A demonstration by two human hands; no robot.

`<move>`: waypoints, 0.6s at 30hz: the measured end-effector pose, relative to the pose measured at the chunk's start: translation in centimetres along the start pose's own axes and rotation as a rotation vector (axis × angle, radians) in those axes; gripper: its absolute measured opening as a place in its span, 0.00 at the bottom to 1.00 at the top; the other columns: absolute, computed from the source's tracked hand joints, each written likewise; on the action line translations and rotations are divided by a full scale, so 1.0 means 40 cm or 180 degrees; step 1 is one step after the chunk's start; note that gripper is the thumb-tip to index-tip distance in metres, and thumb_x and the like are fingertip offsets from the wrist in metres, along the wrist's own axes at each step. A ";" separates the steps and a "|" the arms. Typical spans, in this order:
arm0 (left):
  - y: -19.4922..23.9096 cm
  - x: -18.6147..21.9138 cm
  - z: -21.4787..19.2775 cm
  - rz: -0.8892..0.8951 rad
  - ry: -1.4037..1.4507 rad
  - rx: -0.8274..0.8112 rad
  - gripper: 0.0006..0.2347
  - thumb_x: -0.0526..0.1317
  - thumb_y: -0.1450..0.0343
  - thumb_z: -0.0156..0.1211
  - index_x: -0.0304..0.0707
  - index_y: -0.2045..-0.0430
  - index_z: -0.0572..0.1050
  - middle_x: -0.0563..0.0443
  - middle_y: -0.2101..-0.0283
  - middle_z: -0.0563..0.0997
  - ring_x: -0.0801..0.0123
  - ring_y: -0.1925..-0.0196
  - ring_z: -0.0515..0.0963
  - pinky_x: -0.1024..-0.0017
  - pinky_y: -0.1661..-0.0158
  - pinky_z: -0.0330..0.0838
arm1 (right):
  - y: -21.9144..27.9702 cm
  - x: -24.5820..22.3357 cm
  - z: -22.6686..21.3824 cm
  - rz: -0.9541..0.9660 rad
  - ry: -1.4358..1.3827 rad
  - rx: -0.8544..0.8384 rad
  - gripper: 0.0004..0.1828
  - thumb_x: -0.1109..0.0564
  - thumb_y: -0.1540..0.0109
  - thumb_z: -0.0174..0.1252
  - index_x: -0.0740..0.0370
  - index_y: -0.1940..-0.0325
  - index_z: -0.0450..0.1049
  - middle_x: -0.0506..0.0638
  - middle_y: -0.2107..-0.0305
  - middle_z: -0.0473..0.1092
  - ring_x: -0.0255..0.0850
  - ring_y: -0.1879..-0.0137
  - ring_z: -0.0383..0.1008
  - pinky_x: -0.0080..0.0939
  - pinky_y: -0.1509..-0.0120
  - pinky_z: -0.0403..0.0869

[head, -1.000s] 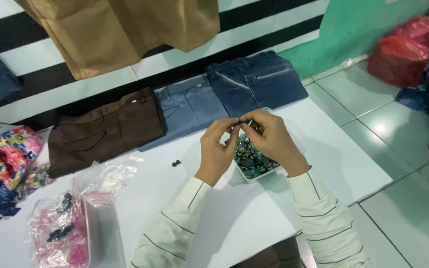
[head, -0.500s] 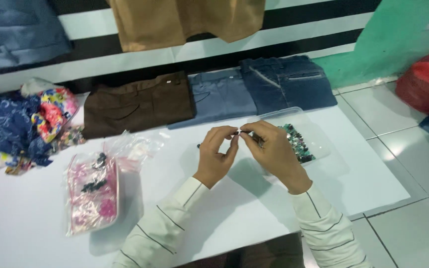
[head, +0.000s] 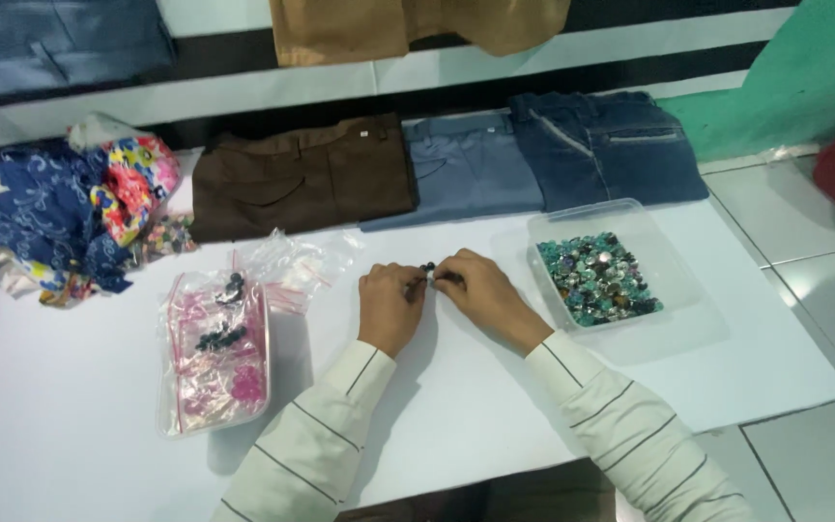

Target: Package small black plastic components into clear plastic bags

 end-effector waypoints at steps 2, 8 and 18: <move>0.000 0.008 -0.006 -0.0060 0.0031 -0.0049 0.04 0.36 0.31 0.65 0.49 0.66 0.83 0.56 0.68 0.83 0.64 0.57 0.79 0.66 0.50 0.67 | 0.004 0.013 -0.004 0.0039 0.0004 0.0070 0.08 0.59 0.38 0.62 0.59 0.54 0.80 0.58 0.61 0.76 0.55 0.53 0.79 0.50 0.51 0.79; 0.001 0.017 -0.011 -0.0088 0.0028 -0.0101 0.05 0.36 0.31 0.65 0.47 0.64 0.83 0.55 0.68 0.83 0.65 0.56 0.79 0.67 0.49 0.67 | 0.009 0.021 -0.018 0.0115 0.0179 0.0252 0.08 0.56 0.38 0.64 0.57 0.56 0.80 0.55 0.63 0.75 0.51 0.57 0.79 0.48 0.55 0.79; 0.000 0.000 0.007 -0.0032 0.0218 0.0059 0.07 0.35 0.33 0.66 0.46 0.63 0.83 0.56 0.70 0.83 0.64 0.58 0.80 0.68 0.52 0.70 | -0.001 0.031 -0.004 -0.0014 -0.0200 0.0235 0.11 0.56 0.39 0.65 0.58 0.54 0.81 0.54 0.65 0.75 0.44 0.62 0.77 0.40 0.60 0.75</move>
Point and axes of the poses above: each hand's wrist, its own y-axis away from the middle knuckle, its own z-axis out of the palm, x = y × z, the point moved 8 cm from there along -y, towards the middle knuckle
